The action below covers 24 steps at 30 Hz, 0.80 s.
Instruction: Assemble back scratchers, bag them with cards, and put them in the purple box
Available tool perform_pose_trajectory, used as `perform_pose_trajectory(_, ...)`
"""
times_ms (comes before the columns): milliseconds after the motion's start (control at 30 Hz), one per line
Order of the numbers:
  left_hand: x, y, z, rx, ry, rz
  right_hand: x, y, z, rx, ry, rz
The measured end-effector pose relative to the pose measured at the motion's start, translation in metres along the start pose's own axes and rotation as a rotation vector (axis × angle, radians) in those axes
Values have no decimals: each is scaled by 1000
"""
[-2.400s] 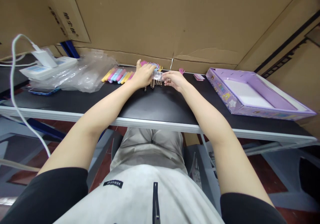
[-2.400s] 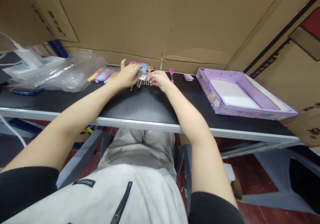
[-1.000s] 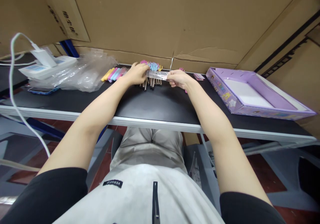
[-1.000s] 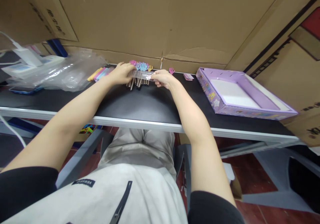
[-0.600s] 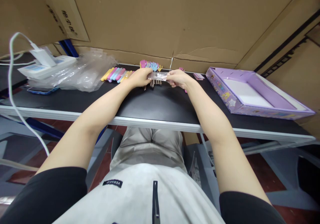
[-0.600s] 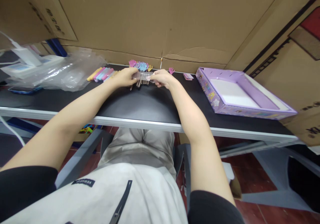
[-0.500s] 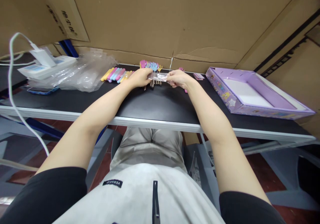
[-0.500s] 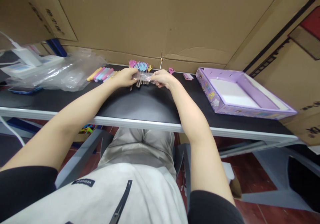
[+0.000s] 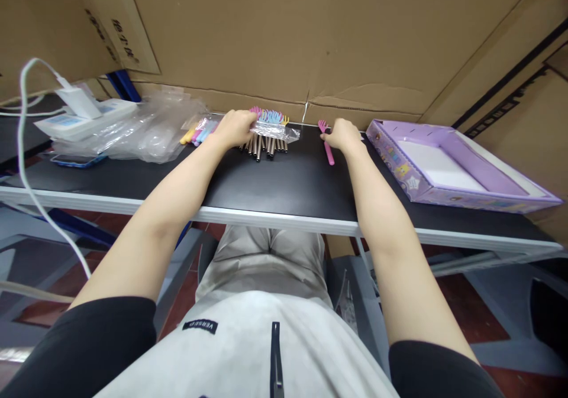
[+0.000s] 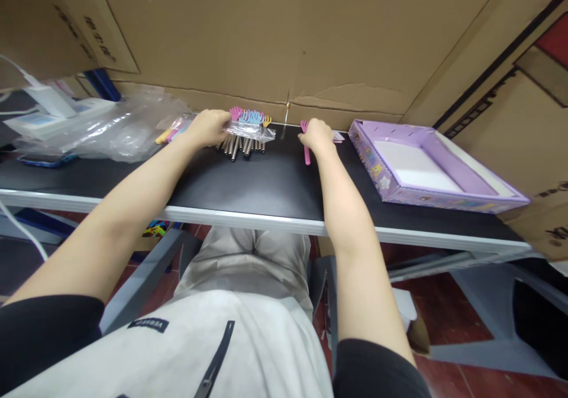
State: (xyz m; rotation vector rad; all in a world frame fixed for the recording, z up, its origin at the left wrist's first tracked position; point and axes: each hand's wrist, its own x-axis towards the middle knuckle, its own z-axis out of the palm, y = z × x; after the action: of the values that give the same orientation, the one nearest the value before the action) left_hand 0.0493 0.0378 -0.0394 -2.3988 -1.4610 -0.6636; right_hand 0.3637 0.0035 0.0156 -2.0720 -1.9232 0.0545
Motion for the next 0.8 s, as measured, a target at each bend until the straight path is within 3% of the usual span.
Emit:
perform_pose_trajectory(167,-1,-14,1,-7,9,-39,8,13,6,-185,-166,20)
perform_pose_trajectory(267,-1,-17,1,-10,7,-60,14,18,10,-235,-184,18)
perform_pose_trajectory(500,-1,-17,-2,-2,-8,-56,23,31,19,-239,-161,8)
perform_pose_trajectory(600,-1,-16,-3,-6,1,-32,25,37,21,-181,-79,31)
perform_pose_trajectory(800,-1,-16,-4,15,-21,-54,27,47,5,-77,54,-37)
